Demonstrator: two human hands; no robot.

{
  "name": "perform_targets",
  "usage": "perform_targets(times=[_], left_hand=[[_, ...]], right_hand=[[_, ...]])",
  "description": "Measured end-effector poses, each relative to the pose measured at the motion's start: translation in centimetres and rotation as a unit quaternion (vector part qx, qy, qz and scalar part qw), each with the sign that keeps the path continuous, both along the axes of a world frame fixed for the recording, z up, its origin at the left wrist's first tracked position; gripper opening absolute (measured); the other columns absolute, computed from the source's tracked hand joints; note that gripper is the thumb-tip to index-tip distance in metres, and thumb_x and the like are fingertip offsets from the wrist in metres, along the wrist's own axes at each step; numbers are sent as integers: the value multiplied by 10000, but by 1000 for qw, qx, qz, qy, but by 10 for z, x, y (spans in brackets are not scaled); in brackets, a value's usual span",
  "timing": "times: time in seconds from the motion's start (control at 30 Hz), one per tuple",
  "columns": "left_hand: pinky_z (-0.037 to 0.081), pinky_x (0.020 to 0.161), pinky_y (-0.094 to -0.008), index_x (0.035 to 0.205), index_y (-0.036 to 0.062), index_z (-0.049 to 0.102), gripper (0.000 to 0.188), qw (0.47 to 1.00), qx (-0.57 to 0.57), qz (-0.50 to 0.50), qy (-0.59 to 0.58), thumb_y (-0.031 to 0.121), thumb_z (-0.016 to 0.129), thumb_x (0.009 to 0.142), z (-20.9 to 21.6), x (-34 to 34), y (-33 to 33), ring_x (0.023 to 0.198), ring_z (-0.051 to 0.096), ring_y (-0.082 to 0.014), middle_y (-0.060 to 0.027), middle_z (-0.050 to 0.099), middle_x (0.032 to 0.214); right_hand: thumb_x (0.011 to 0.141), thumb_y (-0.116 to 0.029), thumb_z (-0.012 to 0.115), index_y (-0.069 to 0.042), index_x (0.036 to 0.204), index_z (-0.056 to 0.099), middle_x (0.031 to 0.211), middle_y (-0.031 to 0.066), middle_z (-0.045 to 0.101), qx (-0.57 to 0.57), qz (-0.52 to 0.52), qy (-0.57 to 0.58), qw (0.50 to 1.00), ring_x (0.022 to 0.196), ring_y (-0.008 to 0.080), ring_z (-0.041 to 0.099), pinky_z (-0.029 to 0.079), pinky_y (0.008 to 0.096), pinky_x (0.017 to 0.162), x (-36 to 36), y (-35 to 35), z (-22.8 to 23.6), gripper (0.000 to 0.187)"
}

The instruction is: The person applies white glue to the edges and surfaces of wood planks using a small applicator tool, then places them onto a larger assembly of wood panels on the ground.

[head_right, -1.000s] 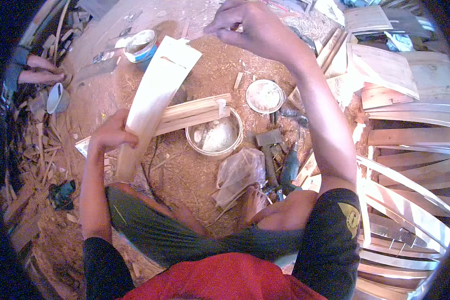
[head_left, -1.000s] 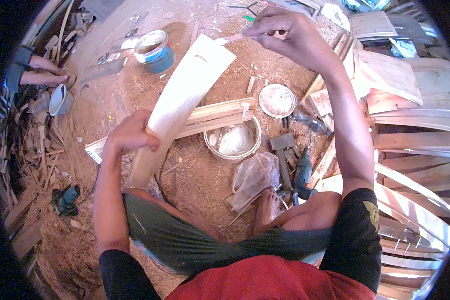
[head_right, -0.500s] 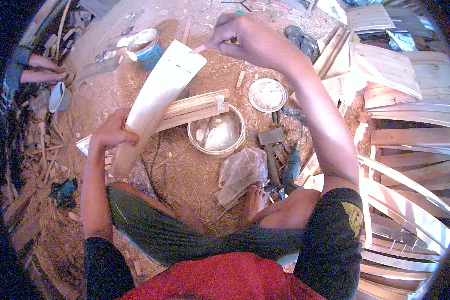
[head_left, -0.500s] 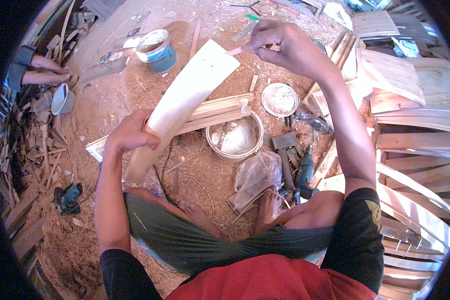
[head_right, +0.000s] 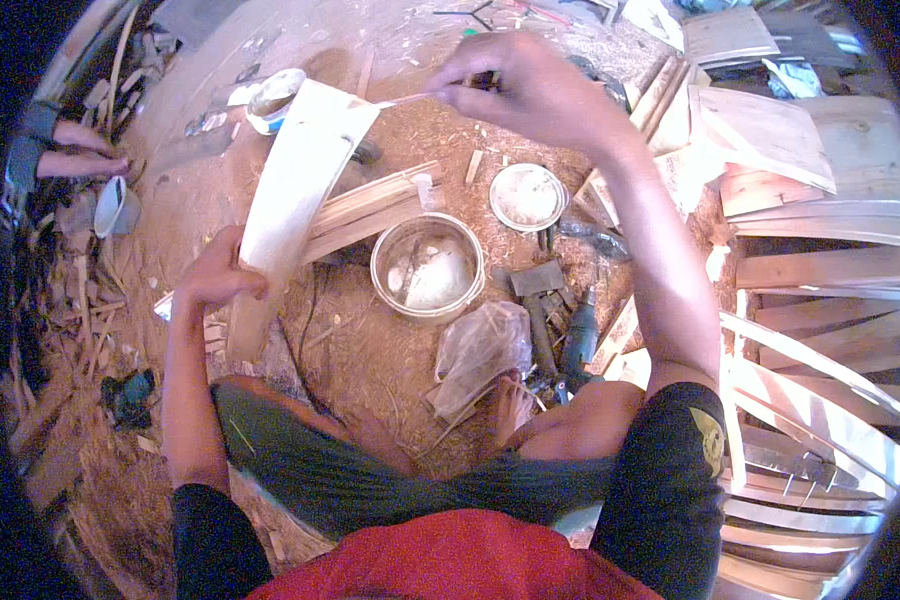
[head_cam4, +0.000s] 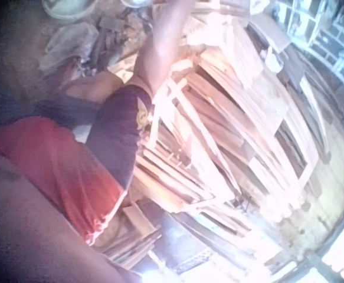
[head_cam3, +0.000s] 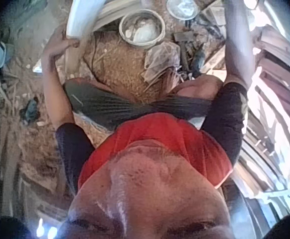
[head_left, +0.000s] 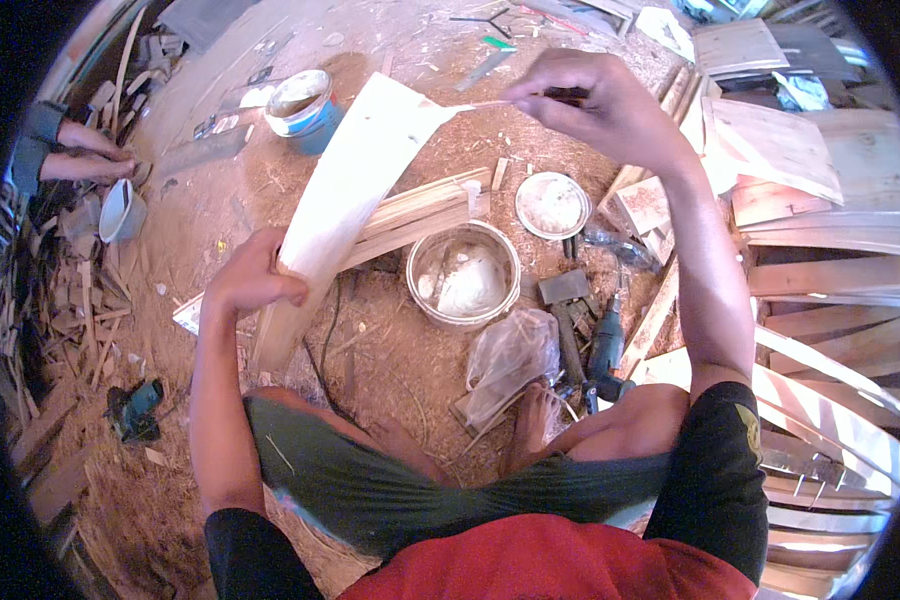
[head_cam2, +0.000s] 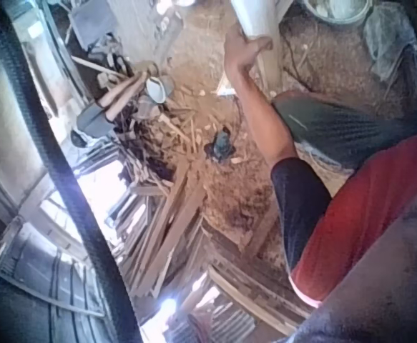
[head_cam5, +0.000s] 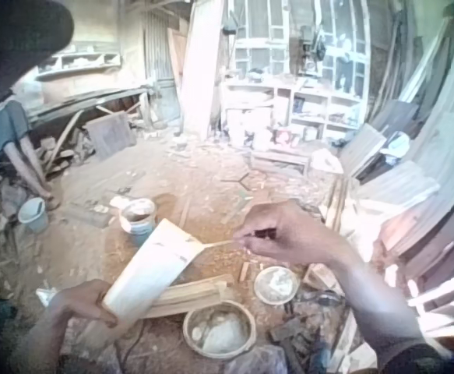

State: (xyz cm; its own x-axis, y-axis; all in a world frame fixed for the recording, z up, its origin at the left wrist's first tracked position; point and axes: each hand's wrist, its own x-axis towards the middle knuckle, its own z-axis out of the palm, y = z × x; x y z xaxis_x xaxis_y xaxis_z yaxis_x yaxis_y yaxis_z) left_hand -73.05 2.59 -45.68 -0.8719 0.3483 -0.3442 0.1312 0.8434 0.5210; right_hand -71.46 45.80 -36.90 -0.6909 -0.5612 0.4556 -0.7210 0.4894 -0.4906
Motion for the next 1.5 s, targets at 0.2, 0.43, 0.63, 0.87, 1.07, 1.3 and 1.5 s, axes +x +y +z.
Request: perform_targets(times=[0.2,0.43,0.63,0.87,1.07,1.3,1.5], left_hand=[[501,920,-384,1204,17,637,783,1000,-18,-8,-11,233,781,465,2,-3,-2,1057,638,-338,-205,668,1114],[498,939,-379,1193,25,652,772,1000,4,11,14,238,782,462,14,8,0,1056,640,-339,-211,668,1114],[503,930,-378,1197,32,657,776,999,-22,25,39,227,776,455,20,11,5,1039,647,-338,-213,680,1092],[529,858,-362,1128,-28,642,693,997,72,9,14,155,754,470,18,5,-1,928,671,-284,-154,697,1002],[553,633,-355,1238,-63,473,658,918,322,227,45,-79,603,593,13,4,-37,672,635,-220,-117,635,810],[514,965,-444,1113,-48,622,571,752,636,172,30,89,601,560,11,-32,-98,969,665,-288,-107,683,1063],[512,966,-457,1145,-2,629,603,626,772,109,28,80,562,551,30,-26,-87,1011,653,-300,-113,684,1072]], right_hand=[[880,-57,672,-91,1084,737,900,87,646,-4,-75,179,981,811,218,643,518,342,693,-5,-36,-22,217],[871,-120,667,-66,1029,731,898,149,651,-31,-59,103,992,824,326,649,522,420,721,-7,-44,-44,179],[924,-88,644,-90,1133,715,909,113,656,-25,-35,76,996,828,241,642,513,356,697,-10,-33,-61,221],[944,-91,621,-48,1130,695,926,102,671,76,17,18,997,798,203,631,504,338,683,-18,16,-40,205],[969,-186,627,-44,1113,704,853,8,667,-68,-83,-184,977,729,61,588,472,232,640,-10,43,-25,216],[992,-234,604,-60,1162,676,714,-49,581,-158,-79,-138,974,628,29,510,390,210,557,-16,8,-44,254],[976,-223,615,-49,1176,667,726,-41,555,-193,-82,-172,963,640,39,503,422,217,573,-10,-35,-52,269]])
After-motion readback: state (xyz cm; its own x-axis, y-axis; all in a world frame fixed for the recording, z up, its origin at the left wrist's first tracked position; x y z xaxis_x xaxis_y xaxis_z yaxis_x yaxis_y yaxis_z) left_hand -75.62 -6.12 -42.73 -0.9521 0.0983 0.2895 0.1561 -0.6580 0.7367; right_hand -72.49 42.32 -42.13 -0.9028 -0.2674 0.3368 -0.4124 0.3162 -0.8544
